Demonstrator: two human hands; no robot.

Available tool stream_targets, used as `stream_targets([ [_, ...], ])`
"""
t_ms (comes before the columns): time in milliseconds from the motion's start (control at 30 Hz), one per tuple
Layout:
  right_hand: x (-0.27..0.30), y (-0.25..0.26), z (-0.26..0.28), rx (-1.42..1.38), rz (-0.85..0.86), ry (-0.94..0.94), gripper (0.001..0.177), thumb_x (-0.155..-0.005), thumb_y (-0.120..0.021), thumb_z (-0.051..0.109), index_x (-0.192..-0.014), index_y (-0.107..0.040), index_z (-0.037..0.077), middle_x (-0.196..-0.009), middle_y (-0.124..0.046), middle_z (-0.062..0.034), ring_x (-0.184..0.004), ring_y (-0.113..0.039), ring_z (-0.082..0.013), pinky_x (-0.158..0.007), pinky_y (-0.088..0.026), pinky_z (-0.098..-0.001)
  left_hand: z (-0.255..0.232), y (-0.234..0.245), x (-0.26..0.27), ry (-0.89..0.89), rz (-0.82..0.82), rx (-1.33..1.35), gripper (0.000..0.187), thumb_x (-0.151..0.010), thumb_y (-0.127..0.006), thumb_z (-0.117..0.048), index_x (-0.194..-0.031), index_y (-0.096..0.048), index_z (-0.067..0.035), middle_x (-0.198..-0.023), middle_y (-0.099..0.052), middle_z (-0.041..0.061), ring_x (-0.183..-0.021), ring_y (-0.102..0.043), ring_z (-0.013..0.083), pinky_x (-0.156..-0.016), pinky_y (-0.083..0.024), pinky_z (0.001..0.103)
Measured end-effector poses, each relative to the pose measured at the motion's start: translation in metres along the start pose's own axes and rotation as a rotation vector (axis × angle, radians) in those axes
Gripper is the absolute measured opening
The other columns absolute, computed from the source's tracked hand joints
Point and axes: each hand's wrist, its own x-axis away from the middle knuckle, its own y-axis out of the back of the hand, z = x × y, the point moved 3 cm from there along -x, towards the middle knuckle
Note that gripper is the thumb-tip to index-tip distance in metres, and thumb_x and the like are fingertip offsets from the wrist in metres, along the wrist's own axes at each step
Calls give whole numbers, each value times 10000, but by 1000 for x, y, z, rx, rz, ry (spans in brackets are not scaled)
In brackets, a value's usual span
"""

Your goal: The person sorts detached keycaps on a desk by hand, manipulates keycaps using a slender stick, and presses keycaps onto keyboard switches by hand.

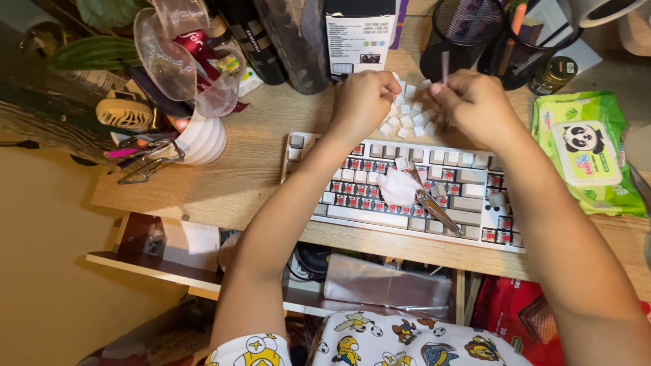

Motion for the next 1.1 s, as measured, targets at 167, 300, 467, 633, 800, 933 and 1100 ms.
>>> stream_targets([
  [167, 3, 15, 0, 42, -26, -121, 285, -1090, -620, 211, -1009, -749, -30, -873, -723, -120, -661, -655, -162, -610, -517, -318, 6, -1, -1, -44, -26, 113, 109, -790, -720, -30, -880, -770, -66, -879, -777, 104, -794, -769, 246, -730, -593, 348],
  [300, 9, 32, -11, -191, -51, -338, 298, -1115, -555, 232, -1039, -680, -27, -840, -706, -85, -619, -644, -130, -578, -555, -292, 4, -9, -6, -82, -25, 234, 100, -814, -725, 8, -896, -755, -40, -873, -767, 108, -777, -770, 227, -713, -599, 328],
  [467, 16, 61, -28, -190, -93, -251, 241, -1156, -535, 161, -1075, -622, -50, -896, -691, -110, -677, -666, -156, -606, -548, -297, -7, -22, -12, -122, -21, 296, 106, -818, -703, 15, -899, -746, -38, -855, -774, 95, -767, -777, 202, -700, -605, 310],
  [633, 25, 73, -35, -156, -106, -183, 104, -1057, -571, -16, -1141, -603, -69, -951, -705, -131, -762, -702, -169, -660, -578, -297, -18, -49, -16, -87, 75, 287, 109, -792, -748, -37, -897, -759, -65, -823, -766, 90, -746, -777, 192, -673, -596, 316],
  [800, 30, 77, -41, -125, -125, -150, 194, -987, -605, -81, -1178, -639, -68, -977, -721, -97, -821, -734, -133, -720, -594, -261, -25, -90, -24, -155, 125, 204, 86, -759, -783, -94, -841, -758, -95, -855, -736, 107, -766, -766, 208, -694, -603, 347],
  [933, 37, 83, -50, -17, -203, -128, 153, -990, -684, -44, -1143, -699, -46, -922, -717, -102, -798, -697, -117, -683, -540, -250, -28, -118, -27, -179, 166, 172, 49, -761, -770, -100, -807, -754, -92, -856, -730, 126, -767, -752, 258, -697, -588, 377],
  [1100, 41, 80, -65, 118, -322, 9, 138, -971, -827, 65, -1087, -774, 12, -946, -727, -76, -832, -649, -107, -765, -512, -254, -38, -135, -33, -232, 175, -117, 99, -751, -691, -7, -814, -733, -71, -893, -706, 167, -848, -727, 364, -768, -573, 475],
])
